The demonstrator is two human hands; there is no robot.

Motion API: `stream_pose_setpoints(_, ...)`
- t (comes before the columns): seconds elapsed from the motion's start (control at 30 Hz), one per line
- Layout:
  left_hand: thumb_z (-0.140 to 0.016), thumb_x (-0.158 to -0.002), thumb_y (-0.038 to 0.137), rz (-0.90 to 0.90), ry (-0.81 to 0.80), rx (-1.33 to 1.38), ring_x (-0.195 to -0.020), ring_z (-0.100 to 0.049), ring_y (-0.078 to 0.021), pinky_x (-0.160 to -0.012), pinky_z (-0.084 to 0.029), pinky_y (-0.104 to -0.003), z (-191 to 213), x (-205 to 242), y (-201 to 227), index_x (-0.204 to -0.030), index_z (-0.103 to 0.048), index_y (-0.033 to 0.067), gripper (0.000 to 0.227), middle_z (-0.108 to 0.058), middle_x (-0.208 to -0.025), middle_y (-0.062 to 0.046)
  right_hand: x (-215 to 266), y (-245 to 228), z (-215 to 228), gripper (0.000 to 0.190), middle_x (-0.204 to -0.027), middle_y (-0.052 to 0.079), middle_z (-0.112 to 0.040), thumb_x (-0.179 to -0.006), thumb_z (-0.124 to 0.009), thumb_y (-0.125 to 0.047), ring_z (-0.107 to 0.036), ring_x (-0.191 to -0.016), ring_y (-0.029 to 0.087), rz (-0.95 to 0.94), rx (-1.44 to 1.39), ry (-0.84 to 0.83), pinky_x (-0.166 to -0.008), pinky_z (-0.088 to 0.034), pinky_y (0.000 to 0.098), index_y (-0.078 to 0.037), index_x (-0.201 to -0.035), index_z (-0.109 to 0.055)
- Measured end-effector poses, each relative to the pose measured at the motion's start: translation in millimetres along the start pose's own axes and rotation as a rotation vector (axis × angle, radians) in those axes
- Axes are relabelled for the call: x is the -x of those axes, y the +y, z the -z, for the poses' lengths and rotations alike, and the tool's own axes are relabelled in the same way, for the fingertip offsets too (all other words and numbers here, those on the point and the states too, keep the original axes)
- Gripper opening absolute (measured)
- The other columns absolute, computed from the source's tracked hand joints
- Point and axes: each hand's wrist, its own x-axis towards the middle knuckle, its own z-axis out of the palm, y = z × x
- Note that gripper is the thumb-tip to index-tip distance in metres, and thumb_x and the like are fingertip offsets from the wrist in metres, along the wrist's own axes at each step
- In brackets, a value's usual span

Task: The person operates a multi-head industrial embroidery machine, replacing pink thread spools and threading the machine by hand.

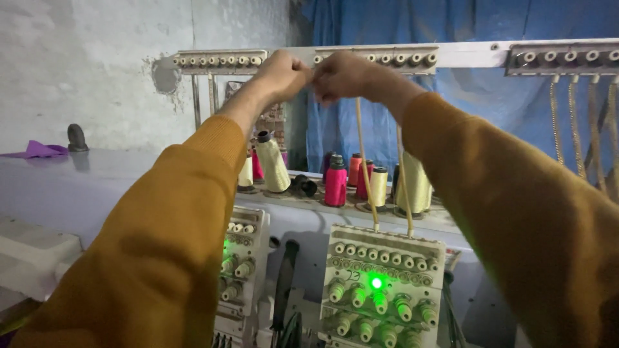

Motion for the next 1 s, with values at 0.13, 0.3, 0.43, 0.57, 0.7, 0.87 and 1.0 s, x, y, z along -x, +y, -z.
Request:
stream_pose_setpoints(0.13,-0.064,-0.098,0.036,0.018,0.079,-0.005,-0.058,-0.047,-0.0129,-0.054,-0.032,-0.033,-2.0,0.4,-10.7,-0.064,-0.056,0.02,0.039,-0.052,-0.061,0.003,3.0,10.6,2.8,0.018,-0.097,0.007,-0.073,-0.102,-0.064,-0.022,-0.072,-0.083,0.014,0.007,-0.103,0.101,-0.086,-0.063,0.0299,-0.008,-0.111,-0.071)
stream_pose_setpoints(0.3,-0.043,-0.11,0.029,0.252,-0.183,0.802,-0.06,-0.03,-0.0082,-0.057,-0.031,-0.023,-3.4,16.3,-10.6,-0.111,-0.064,0.0094,0.029,-0.037,-0.072,0.005,-0.8,19.1,-11.1,0.011,-0.085,0.004,-0.072,-0.101,-0.065,-0.012,-0.069,-0.074,0.011,-0.042,-0.132,0.22,-0.077,-0.062,0.0268,-0.011,-0.094,-0.073)
stream_pose_setpoints(0.43,-0.041,-0.104,0.018,0.123,-0.204,0.996,-0.066,-0.034,-0.0094,-0.059,-0.034,-0.021,-20.6,7.6,-18.5,-0.15,-0.055,0.0071,0.05,-0.045,-0.083,0.002,-7.1,30.8,-18.4,0.014,-0.079,0.003,-0.075,-0.1,-0.067,-0.016,-0.071,-0.069,0.01,0.022,-0.067,0.231,-0.078,-0.064,0.0295,-0.011,-0.089,-0.075)
stream_pose_setpoints(0.57,-0.038,-0.101,0.011,0.063,-0.146,0.845,-0.067,-0.039,-0.0068,-0.054,-0.033,-0.016,-31.4,10.6,-16.5,-0.158,-0.044,0.0182,0.058,-0.054,-0.098,-0.003,-24.9,41.7,-17.2,0.013,-0.068,0.0,-0.068,-0.094,-0.065,-0.021,-0.066,-0.067,0.011,0.044,-0.139,0.222,-0.074,-0.057,0.0291,-0.021,-0.087,-0.076)
stream_pose_setpoints(0.7,-0.039,-0.1,-0.002,-0.109,0.0,0.634,-0.078,-0.074,-0.014,-0.053,-0.043,-0.018,-58.0,-18.0,-37.6,-0.154,-0.046,0.0201,0.059,-0.063,-0.123,-0.01,-18.7,37.2,-14.4,0.017,-0.072,0.005,-0.064,-0.086,-0.066,-0.014,-0.063,-0.068,0.012,0.042,-0.467,0.223,-0.067,-0.056,0.0249,-0.011,-0.096,-0.079)
stream_pose_setpoints(0.87,-0.038,-0.097,-0.001,-0.19,0.0,0.431,-0.084,-0.081,-0.0125,-0.074,-0.057,-0.026,-64.9,-52.8,-47.5,-0.156,-0.042,0.029,0.066,-0.066,-0.131,-0.009,0.0,9.4,-8.5,0.02,-0.077,0.009,-0.064,-0.085,-0.067,-0.013,-0.067,-0.073,0.015,-0.027,-0.575,0.21,-0.078,-0.059,0.0279,-0.005,-0.1,-0.078)
stream_pose_setpoints(1.0,-0.043,-0.089,0.003,-0.158,0.023,0.258,-0.098,-0.079,-0.0121,-0.09,-0.054,-0.027,-51.2,-22.7,-20.5,-0.153,-0.045,0.0354,0.071,-0.08,-0.103,0.004,13.4,3.1,-6.2,0.014,-0.071,0.005,-0.064,-0.084,-0.069,-0.016,-0.065,-0.07,0.011,0.019,-0.514,0.198,-0.072,-0.055,0.0214,-0.009,-0.092,-0.077)
